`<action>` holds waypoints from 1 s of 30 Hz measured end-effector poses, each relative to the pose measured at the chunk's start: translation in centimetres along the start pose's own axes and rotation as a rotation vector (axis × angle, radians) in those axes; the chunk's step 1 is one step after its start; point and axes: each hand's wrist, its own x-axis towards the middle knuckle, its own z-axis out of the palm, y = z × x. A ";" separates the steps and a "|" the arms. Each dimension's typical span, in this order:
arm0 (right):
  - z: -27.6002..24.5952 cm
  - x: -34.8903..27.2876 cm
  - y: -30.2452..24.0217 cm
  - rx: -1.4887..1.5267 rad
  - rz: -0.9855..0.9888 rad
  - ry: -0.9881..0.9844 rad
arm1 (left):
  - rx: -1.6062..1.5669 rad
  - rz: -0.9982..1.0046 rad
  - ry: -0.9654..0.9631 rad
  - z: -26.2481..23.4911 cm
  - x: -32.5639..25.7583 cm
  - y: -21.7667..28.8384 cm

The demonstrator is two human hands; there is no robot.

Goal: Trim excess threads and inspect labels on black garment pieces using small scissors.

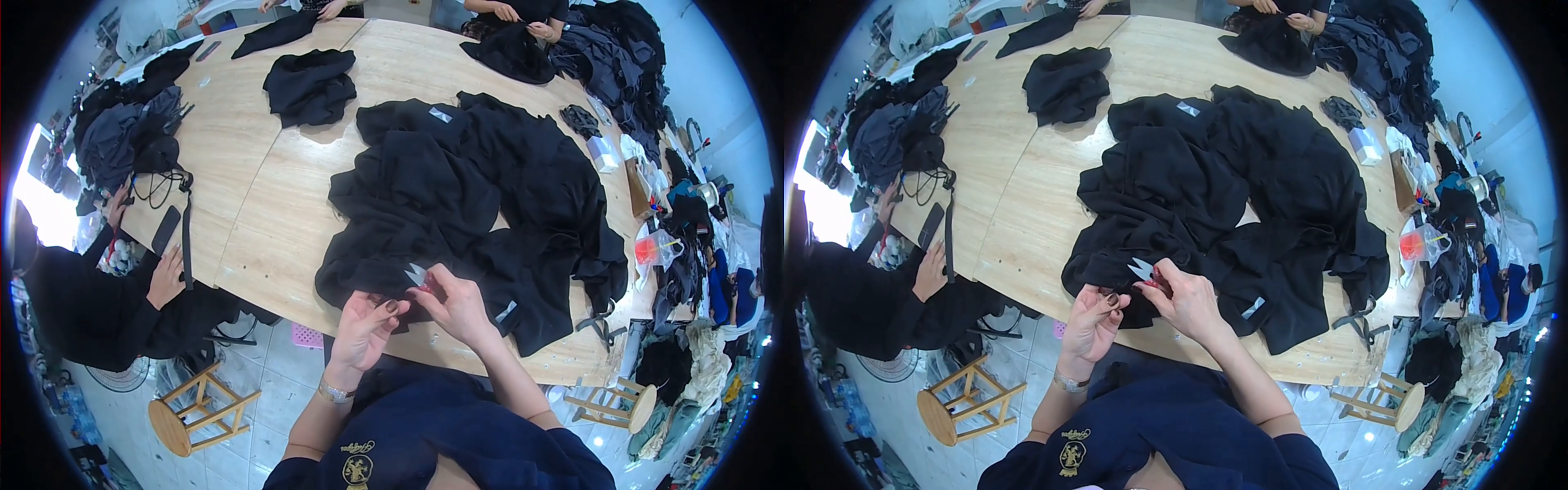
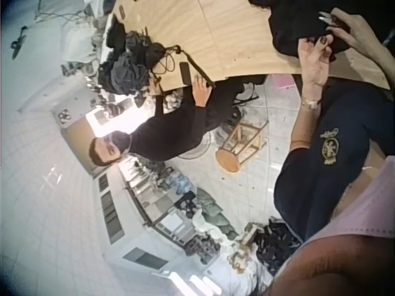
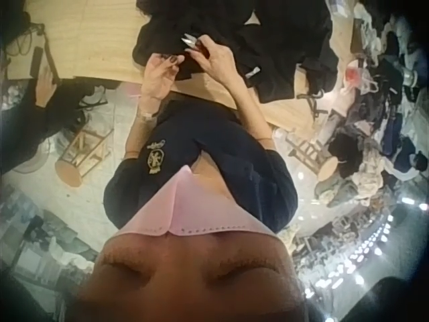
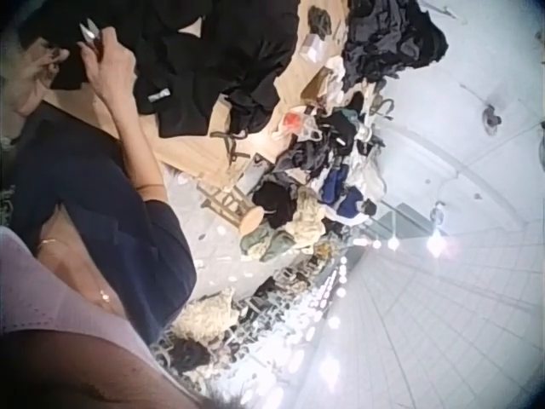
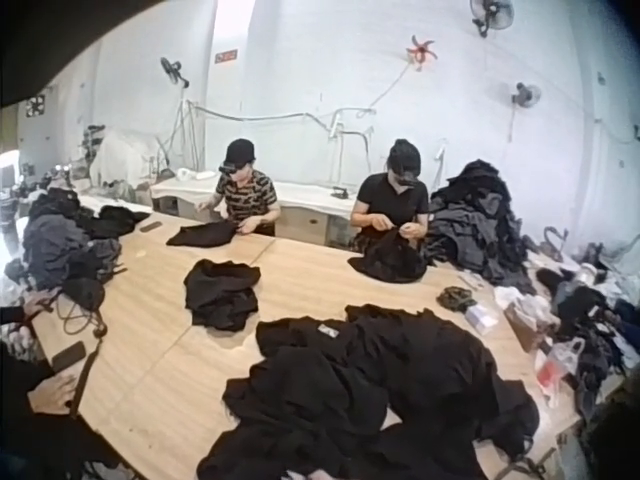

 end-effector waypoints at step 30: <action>1.3 -1.1 -3.0 0.497 -0.007 -0.053 | 0.133 0.117 0.138 0.2 0.7 -0.2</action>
